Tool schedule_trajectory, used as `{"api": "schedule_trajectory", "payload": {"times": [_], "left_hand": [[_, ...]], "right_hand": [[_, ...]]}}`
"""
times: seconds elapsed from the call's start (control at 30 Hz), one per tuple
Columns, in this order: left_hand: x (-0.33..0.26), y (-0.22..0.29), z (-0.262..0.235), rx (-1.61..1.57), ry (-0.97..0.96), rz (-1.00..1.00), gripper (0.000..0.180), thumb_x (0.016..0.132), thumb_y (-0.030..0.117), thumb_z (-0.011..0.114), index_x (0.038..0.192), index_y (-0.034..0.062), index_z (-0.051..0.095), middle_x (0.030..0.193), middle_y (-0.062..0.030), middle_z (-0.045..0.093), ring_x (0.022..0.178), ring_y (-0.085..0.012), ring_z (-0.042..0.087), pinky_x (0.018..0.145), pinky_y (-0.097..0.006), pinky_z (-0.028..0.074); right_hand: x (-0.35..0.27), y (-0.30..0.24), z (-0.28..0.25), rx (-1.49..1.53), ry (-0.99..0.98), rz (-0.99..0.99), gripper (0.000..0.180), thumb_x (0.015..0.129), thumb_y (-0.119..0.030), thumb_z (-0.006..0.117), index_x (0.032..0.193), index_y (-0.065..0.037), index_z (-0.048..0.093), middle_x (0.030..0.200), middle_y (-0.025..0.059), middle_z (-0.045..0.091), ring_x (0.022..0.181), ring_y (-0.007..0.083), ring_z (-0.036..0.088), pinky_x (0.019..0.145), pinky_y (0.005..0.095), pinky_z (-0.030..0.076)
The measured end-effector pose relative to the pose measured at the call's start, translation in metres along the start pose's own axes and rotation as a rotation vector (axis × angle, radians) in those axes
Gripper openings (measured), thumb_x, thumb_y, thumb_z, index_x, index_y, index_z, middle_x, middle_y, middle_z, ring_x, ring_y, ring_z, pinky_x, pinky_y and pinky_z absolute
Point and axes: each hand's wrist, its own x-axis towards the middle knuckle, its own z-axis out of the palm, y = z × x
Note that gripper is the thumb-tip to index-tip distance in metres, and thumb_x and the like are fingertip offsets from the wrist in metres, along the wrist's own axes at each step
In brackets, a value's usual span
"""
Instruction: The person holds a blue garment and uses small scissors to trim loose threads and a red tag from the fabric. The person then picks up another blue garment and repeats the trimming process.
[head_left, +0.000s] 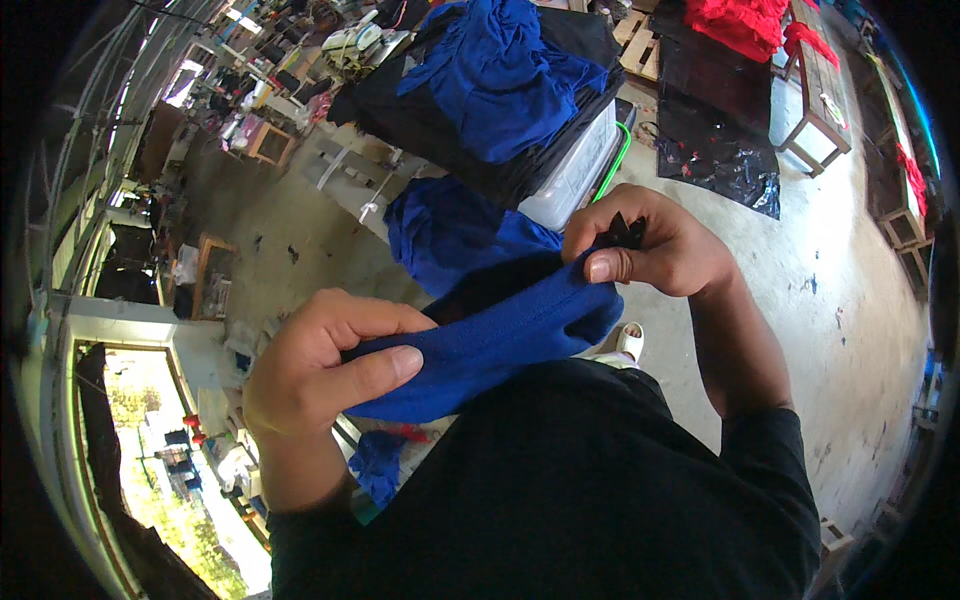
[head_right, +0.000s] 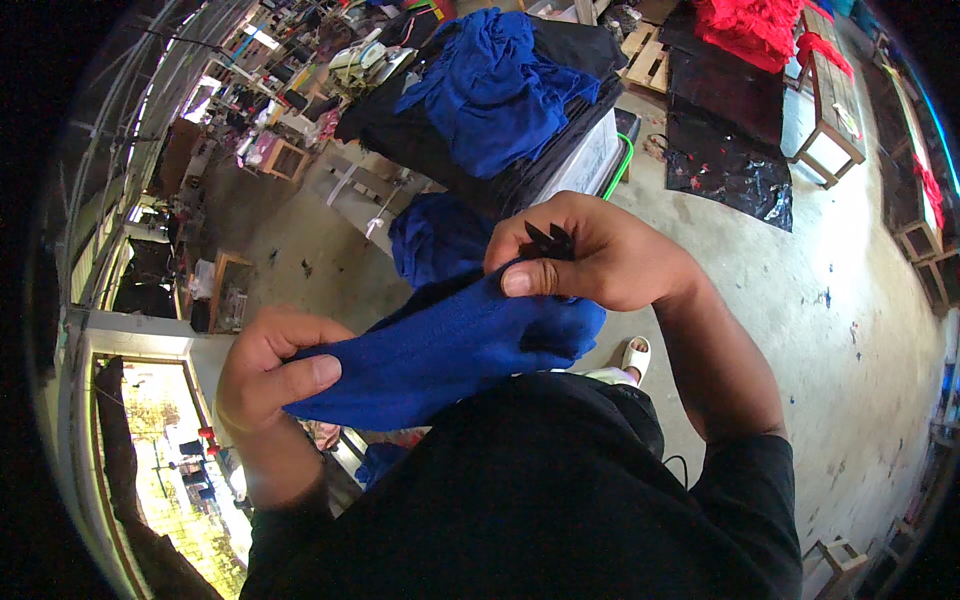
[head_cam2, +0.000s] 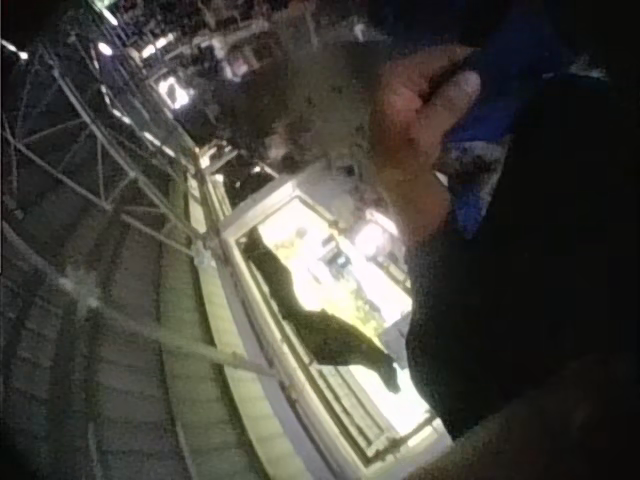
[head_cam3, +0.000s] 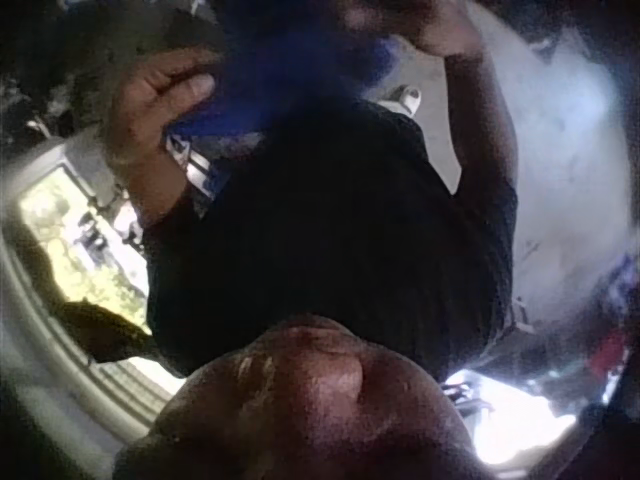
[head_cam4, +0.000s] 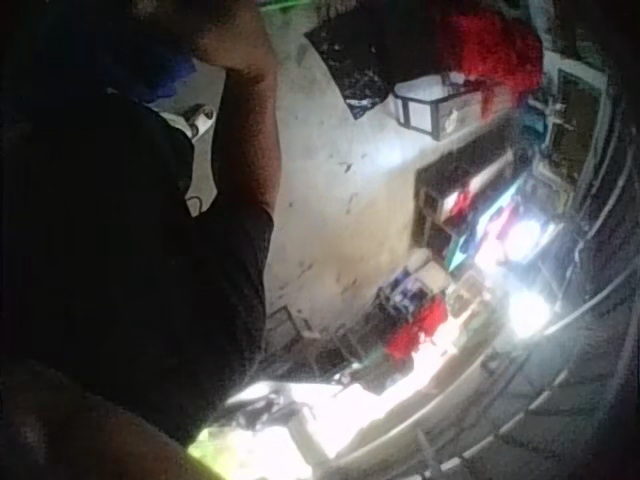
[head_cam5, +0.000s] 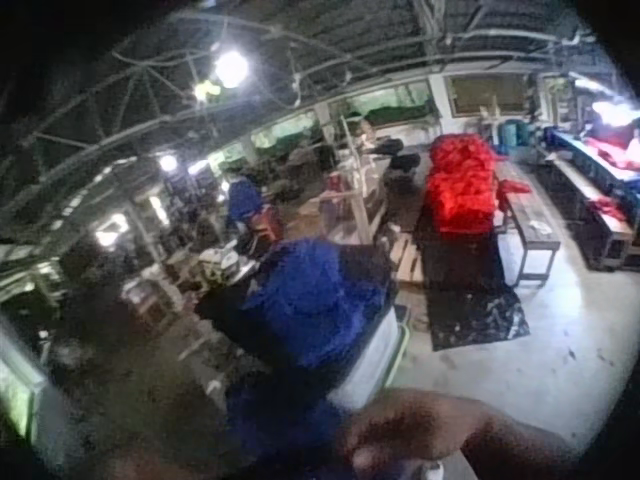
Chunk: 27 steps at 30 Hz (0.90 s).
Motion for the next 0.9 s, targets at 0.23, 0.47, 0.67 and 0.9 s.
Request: {"api": "schedule_trajectory", "payload": {"times": [0.23,0.47,0.67,0.9], "left_hand": [[0.014,0.007,0.020,0.474,0.268,0.231,0.011,0.085,0.004,0.066,0.093,-0.0014,0.069,0.077,-0.0070,0.067,0.066,-0.0160,0.063,0.063,-0.026,0.047],[0.024,-0.020,0.027,1.420,0.755,0.719,0.021,0.066,-0.003,0.073,0.080,0.0095,0.064,0.082,-0.0070,0.063,0.070,-0.0245,0.062,0.069,-0.037,0.050],[0.000,-0.024,0.039,1.607,0.810,0.817,0.015,0.076,0.010,0.074,0.086,0.0148,0.063,0.096,-0.0056,0.060,0.068,-0.0229,0.057,0.074,-0.044,0.046],[-0.011,-0.012,0.048,1.705,0.775,0.832,0.021,0.089,0.012,0.065,0.106,0.0190,0.074,0.103,-0.0003,0.041,0.081,-0.0140,0.049,0.074,-0.039,0.036]], "right_hand": [[-0.021,0.011,-0.026,0.008,0.128,-0.162,0.017,0.086,-0.011,0.078,0.095,0.000,0.068,0.092,0.0043,0.069,0.089,0.0135,0.064,0.078,0.0287,0.048],[-0.028,0.011,-0.028,-0.711,0.397,-0.520,0.022,0.070,0.007,0.076,0.085,-0.005,0.066,0.089,0.0073,0.068,0.079,0.0228,0.069,0.067,0.0294,0.053],[-0.036,0.034,-0.009,-0.841,0.783,-0.752,0.021,0.068,0.010,0.068,0.082,-0.004,0.061,0.087,0.0110,0.063,0.071,0.0221,0.064,0.059,0.0300,0.051],[-0.040,0.045,-0.007,-0.796,0.736,-0.936,0.020,0.068,0.010,0.068,0.081,-0.004,0.064,0.086,0.0095,0.060,0.062,0.0184,0.058,0.051,0.0298,0.045]]}}
